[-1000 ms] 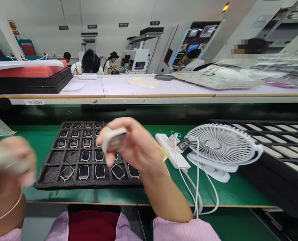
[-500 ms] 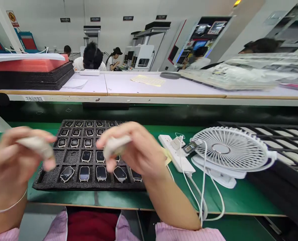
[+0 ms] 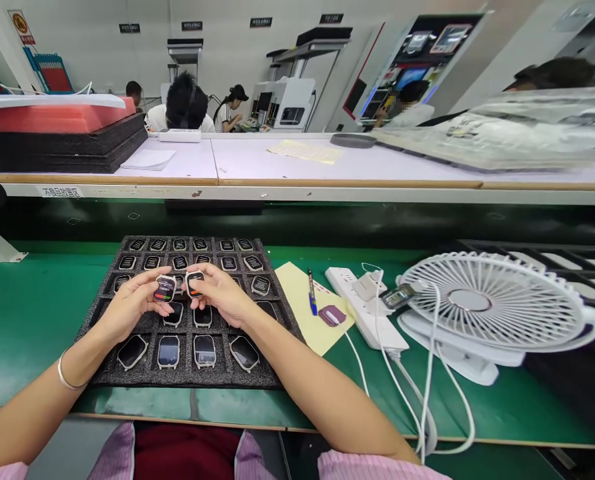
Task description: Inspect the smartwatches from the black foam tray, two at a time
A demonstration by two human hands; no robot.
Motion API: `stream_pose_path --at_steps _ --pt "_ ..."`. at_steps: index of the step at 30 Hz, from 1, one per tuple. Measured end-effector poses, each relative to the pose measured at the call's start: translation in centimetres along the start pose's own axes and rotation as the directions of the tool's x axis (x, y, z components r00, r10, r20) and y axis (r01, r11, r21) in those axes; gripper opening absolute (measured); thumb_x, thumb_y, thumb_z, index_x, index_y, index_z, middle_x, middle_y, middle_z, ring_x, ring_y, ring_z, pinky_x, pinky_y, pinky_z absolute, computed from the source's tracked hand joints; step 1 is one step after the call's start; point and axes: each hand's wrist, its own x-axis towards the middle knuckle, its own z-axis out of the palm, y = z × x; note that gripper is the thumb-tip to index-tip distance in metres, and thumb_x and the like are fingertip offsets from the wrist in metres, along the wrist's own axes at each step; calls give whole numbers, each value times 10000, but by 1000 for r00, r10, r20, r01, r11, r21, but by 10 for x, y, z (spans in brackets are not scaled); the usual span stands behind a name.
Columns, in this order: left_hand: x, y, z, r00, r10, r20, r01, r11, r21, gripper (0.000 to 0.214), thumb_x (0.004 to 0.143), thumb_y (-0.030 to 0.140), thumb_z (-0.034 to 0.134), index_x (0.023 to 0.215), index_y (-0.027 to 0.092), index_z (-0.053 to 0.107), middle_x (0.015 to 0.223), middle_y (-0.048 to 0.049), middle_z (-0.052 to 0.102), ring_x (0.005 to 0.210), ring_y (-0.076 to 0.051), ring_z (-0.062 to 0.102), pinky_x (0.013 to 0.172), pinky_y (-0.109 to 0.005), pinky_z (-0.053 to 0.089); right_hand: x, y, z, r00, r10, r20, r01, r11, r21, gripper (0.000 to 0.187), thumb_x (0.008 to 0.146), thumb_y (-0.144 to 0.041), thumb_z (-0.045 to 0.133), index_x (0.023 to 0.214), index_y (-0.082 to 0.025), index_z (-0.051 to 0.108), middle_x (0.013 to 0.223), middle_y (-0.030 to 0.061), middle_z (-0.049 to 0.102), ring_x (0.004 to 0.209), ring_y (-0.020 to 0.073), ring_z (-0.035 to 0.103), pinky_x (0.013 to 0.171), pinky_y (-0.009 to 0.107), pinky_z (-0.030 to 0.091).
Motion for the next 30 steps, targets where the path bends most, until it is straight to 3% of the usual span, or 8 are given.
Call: stream_pose_path --at_steps 6,12,16,19,21,24,26,30 --pt "3 -4 -2 998 63 0 -62 988 142 440 713 300 771 1113 144 672 799 9 664 447 -51 561 451 -200 474 0 3 1 999 16 33 -16 1000 1 316 796 -274 739 1065 -196 594 870 28 746 569 117 687 548 227 494" --pt "-5 2 -9 997 44 56 -49 995 92 721 673 186 768 1350 187 520 1067 -50 666 645 -79 635 627 -241 548 -6 0 7 995 -1 105 -1 1000 14 508 729 -116 667 1209 -228 542 1007 33 720 704 140 720 672 280 537" --pt "-19 9 -38 997 17 75 -30 984 174 787 728 266 749 1440 179 427 1170 -102 638 701 -125 675 703 -313 562 -8 5 17 982 -9 191 32 993 -117 644 745 -134 712 1312 -262 433 1091 33 644 734 129 710 697 296 547" --pt "-31 12 -73 998 10 67 -35 922 385 752 770 342 725 1445 171 443 1137 -96 656 781 -169 664 745 -342 548 -6 10 31 967 35 253 58 935 -350 555 777 -182 666 1277 -234 429 1038 34 612 703 142 686 667 327 549" --pt "-39 10 -96 997 31 70 -67 797 600 689 792 380 709 1417 175 504 1020 -68 675 831 -202 635 776 -358 530 -3 13 44 961 -29 276 197 771 -605 476 783 -201 650 1230 -195 486 1048 71 609 803 191 679 723 379 547" --pt "-46 4 -121 992 76 102 -127 568 813 605 834 433 665 1387 209 561 973 -62 676 909 -245 595 839 -382 508 4 15 64 921 -186 343 386 296 -874 426 763 -241 704 1166 -142 604 1192 166 591 1106 316 599 918 503 466" --pt "-48 -2 -131 988 80 132 -154 494 856 580 869 446 624 1398 219 554 1054 -83 681 996 -267 571 901 -399 494 9 18 77 903 -222 367 390 71 -918 430 764 -296 731 1153 -129 654 1285 204 568 1227 369 519 981 549 391" --pt "-44 -13 -139 973 77 216 -227 461 858 550 917 441 575 1428 246 522 1235 -103 643 1112 -281 522 1000 -442 455 19 27 90 914 -192 357 349 -75 -934 454 782 -380 731 1169 -143 698 1372 216 545 1293 386 458 1011 548 331"
